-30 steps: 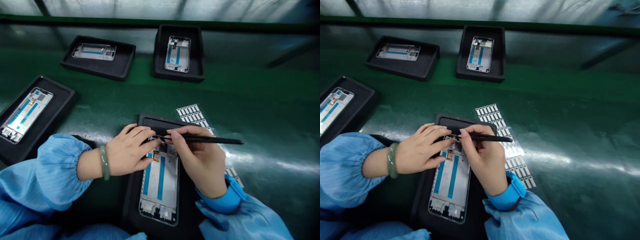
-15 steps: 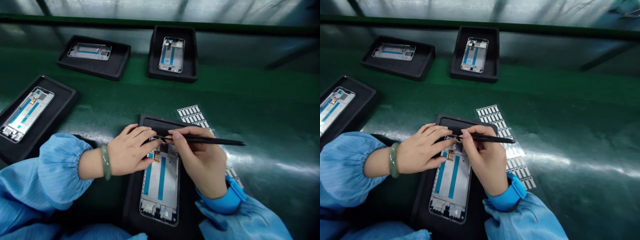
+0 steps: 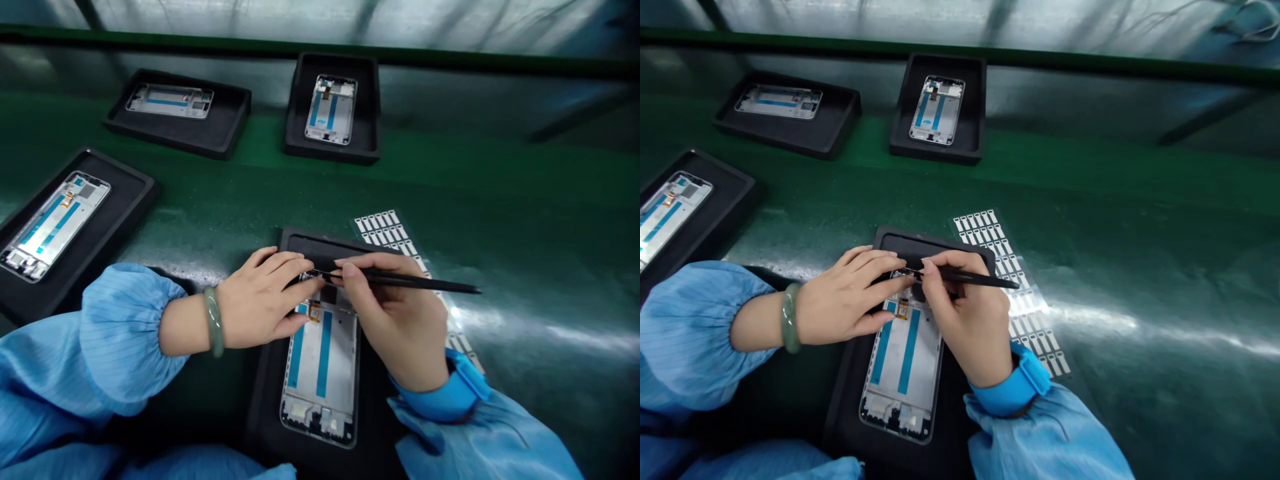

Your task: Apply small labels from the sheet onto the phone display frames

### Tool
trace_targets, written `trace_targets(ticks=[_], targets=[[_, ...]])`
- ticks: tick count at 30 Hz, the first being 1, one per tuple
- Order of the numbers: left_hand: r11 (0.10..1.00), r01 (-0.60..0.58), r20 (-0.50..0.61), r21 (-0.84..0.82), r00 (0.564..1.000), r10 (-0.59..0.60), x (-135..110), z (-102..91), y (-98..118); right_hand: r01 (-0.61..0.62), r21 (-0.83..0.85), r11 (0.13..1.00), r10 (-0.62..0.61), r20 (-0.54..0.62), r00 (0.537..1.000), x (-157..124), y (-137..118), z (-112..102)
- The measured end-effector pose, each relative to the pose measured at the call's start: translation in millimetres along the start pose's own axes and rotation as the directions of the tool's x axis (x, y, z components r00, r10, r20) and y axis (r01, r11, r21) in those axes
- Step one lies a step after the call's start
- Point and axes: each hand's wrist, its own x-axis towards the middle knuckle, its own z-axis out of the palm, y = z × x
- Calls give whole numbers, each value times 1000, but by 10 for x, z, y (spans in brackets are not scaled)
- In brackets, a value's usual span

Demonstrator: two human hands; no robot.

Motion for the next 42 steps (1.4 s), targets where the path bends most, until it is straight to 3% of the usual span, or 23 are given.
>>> trace_targets(ticks=[3,8,14,37,42], targets=[[1000,2,9,-2,1000,-2,4,1,1,19,4,1000,-19,3,1000,-2,9,-3],[1000,1,14,11,1000,-1,4,11,6,-26,145,989,30,-28,999,-4,23,-11],[1000,-1,13,13,1000,0,12,3,12,5,78,997,-7,32,999,10,14,-17],[1000,-1,6,-4,1000,1,28,-1,20,151,-47,987,-149,45,988,53,-22,-3],[1000,-2,12,10,1000,2,21,7,10,86,23,996,-86,35,996,44,-2,2]])
